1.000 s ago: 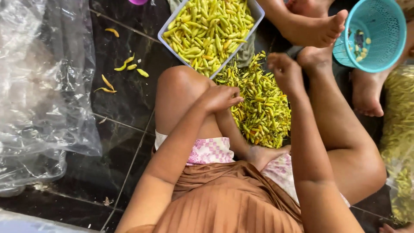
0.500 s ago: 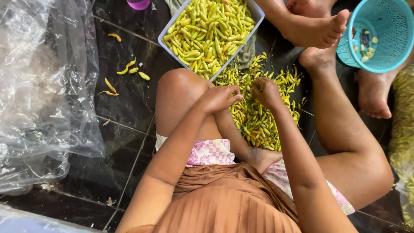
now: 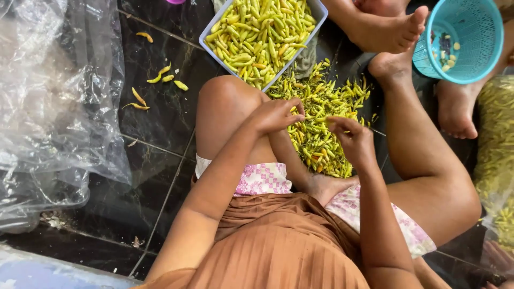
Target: Removing stems from green chilies by hand and sorting them into a tray.
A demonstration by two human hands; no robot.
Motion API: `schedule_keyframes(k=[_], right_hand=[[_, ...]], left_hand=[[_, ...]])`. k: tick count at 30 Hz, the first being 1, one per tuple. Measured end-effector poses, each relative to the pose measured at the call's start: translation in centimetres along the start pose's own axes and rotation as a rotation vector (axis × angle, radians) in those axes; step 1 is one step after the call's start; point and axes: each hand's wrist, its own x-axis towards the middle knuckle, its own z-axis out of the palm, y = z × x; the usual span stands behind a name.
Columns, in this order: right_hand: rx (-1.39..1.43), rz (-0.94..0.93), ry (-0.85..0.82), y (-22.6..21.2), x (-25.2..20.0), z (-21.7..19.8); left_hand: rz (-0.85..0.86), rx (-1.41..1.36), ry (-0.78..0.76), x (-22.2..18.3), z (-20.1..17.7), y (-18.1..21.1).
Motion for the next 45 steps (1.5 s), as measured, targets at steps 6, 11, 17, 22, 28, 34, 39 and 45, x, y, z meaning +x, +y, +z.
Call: schedule_keyframes(k=[6, 11, 17, 22, 28, 34, 39, 45], right_hand=[[0.032, 0.004, -0.063, -0.3, -5.1, 2.3], [0.066, 0.080, -0.059, -0.8, -23.8, 7.1], [0.317, 0.193, -0.039, 1.6, -24.1, 6.3], [0.487, 0.210, 0.008, 1.7, -23.8, 6.4], [0.506, 0.175, -0.012, 2.1, -23.2, 6.6], [0.696, 0.273, -0.014, 1.8, -22.8, 7.0], [0.897, 0.386, -0.087, 4.5, -22.3, 6.4], [0.405, 0.208, -0.072, 2.1, -20.6, 4.0]], left_hand=[[0.086, -0.103, -0.101, -0.3, 1.8, -0.4], [0.107, -0.238, -0.195, -0.6, 4.4, -1.1], [0.099, -0.349, -0.107, -1.2, 3.6, 1.4], [0.107, -0.367, -0.174, -0.3, 4.4, 0.6], [0.119, -0.398, -0.185, -0.5, 3.9, 0.8], [0.139, -0.398, -0.225, -0.2, 3.5, 0.4], [0.159, -0.406, -0.249, 0.7, 3.1, -0.7], [0.165, -0.560, -0.085, 0.5, 2.5, -0.4]])
